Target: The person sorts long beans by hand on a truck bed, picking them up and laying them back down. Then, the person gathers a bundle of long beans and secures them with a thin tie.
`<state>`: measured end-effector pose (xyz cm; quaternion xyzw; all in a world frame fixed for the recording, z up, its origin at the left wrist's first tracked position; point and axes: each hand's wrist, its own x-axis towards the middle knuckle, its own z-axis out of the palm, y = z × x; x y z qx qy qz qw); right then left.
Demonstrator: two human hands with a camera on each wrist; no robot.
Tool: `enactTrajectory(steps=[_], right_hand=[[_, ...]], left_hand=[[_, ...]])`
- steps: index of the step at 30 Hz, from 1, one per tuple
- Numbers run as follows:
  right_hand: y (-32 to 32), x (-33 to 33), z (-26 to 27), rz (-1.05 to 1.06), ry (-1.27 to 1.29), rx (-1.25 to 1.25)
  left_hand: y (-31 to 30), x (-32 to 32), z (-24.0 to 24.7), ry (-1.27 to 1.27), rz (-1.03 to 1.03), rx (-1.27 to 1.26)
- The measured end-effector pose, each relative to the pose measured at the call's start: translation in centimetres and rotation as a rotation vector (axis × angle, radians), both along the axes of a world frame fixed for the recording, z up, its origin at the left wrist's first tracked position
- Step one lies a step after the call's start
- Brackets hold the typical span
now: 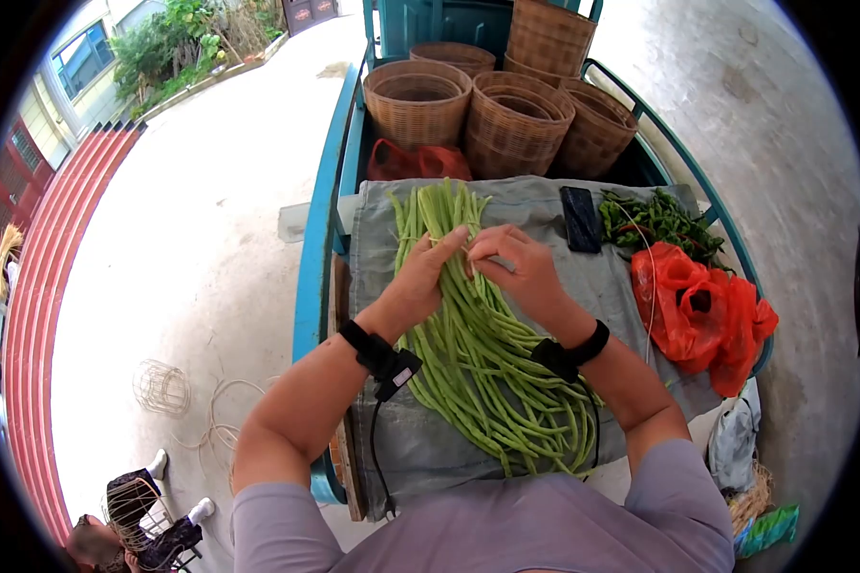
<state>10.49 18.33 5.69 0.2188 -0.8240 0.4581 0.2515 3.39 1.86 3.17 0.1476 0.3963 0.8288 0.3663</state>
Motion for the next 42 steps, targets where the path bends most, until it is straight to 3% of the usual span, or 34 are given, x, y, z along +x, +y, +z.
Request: enactTrajectory(steps=[2,5,11,14,20,26,32,38,42], right_hand=[[-0.5,0.2,0.6,-0.043,0.074,0.125],[-1.1,0.7,1.2,-0.054,0.044,0.061],[-0.3,-0.2,-0.1,0.142,-0.425,-0.364],[0.2,-0.7,-0.6,0.183,-0.502,-0.401],[1.1,-1.2,0.7,0.147,-0.44,-0.192],[2.7,-1.5,3.0,0.425,-0.753,-0.272],[2.5,-1.5,2.3,0.313,-0.75,-0.314],[1.8,-1.8,1.4,0.342,-0.772,-0.438],[2.1,-2.1,1.5,0.33,-0.81,-0.339]], left_hand=[[0.0,0.0,0.0,-0.019,-0.001,0.031],[0.1,0.2,0.3,-0.046,0.031,0.036],[0.2,0.4,0.4,-0.038,0.057,0.026],[0.2,0.0,-0.1,0.005,0.047,0.018],[0.1,0.5,0.6,0.079,0.053,-0.067],[0.1,0.4,0.7,0.021,0.074,-0.075],[0.0,-0.2,0.0,0.084,0.026,-0.071],[0.0,0.5,0.6,0.046,0.053,-0.064],[0.0,0.5,0.7,0.035,0.074,-0.072]])
